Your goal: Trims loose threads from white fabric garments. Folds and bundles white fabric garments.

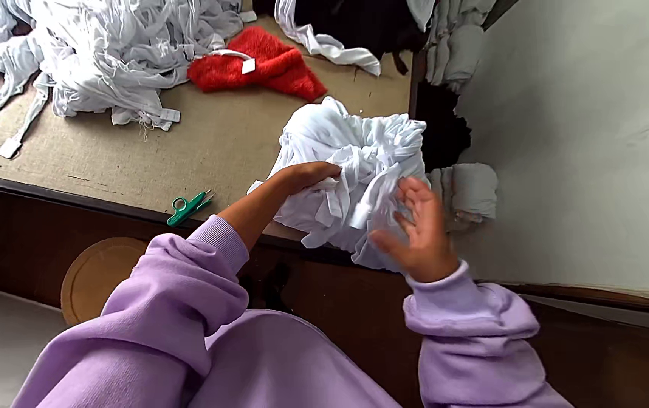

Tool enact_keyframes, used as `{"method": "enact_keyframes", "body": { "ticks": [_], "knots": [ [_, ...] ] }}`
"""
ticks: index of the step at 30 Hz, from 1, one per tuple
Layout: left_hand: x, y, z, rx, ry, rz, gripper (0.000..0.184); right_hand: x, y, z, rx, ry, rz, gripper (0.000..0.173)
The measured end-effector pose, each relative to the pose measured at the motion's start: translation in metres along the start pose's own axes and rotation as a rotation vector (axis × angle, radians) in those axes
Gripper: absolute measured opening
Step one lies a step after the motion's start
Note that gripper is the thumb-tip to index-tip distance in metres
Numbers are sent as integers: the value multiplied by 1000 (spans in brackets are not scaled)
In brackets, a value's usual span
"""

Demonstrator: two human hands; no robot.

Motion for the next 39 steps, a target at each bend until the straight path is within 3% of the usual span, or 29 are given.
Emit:
{"method": "enact_keyframes", "body": {
  "ticks": [2,4,6,8,11,13,14,16,19,20,22,24,26,27,29,30,33,37,39],
  "knots": [
    [14,4,-3,2,102,-28,43,-6,18,18,-398,-141,-234,122],
    [28,0,-3,25,189,-11,36,-14,45,40,-561,-237,-274,125],
    [29,-5,-2,111,275,93,33,-14,69,52,-575,-190,-344,101],
    [1,-1,1,316,465,289,38,-6,73,51,-532,-103,-426,73],
    [-59,-12,32,624,788,822,39,7,70,41,-486,-6,-479,38],
    [-75,-34,65,797,762,1036,46,21,71,32,-406,-2,-422,26],
    [-71,-46,77,882,715,1055,57,29,71,28,-349,-40,-370,24],
    [-49,-61,83,984,681,1036,73,46,69,21,-174,-197,-223,21],
    [-16,-50,64,1023,676,1013,61,72,84,16,111,-422,47,23],
    [-10,-43,57,1028,609,989,62,78,93,12,132,-405,137,29],
    [-2,-24,43,987,437,900,61,92,95,-5,-78,-256,210,48],
    [4,-6,30,928,314,779,51,92,84,-23,-326,-105,34,61],
    [14,7,16,870,224,674,40,75,70,-27,-430,-56,-234,59],
    [20,13,10,853,181,641,35,64,63,-21,-453,-51,-323,68],
    [29,25,-1,822,80,602,30,42,57,-1,-533,-77,-386,96],
    [31,28,-3,813,27,604,29,35,59,8,-557,-78,-385,99],
    [26,27,-4,816,-155,580,31,31,60,17,-458,-135,-194,94],
    [21,22,-16,631,-431,436,31,39,48,14,-190,-574,89,73],
    [27,24,-30,545,-348,261,37,48,51,14,-107,-631,92,66]
  ]
}}
Point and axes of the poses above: each hand's wrist, its own x-axis towards the middle knuckle, its own z-axis out of the palm, y = z × x, the point moved 3 cm from there along x, towards the middle knuckle, and after that the axes turned 7 degrees about y, right-handed, at the moved point
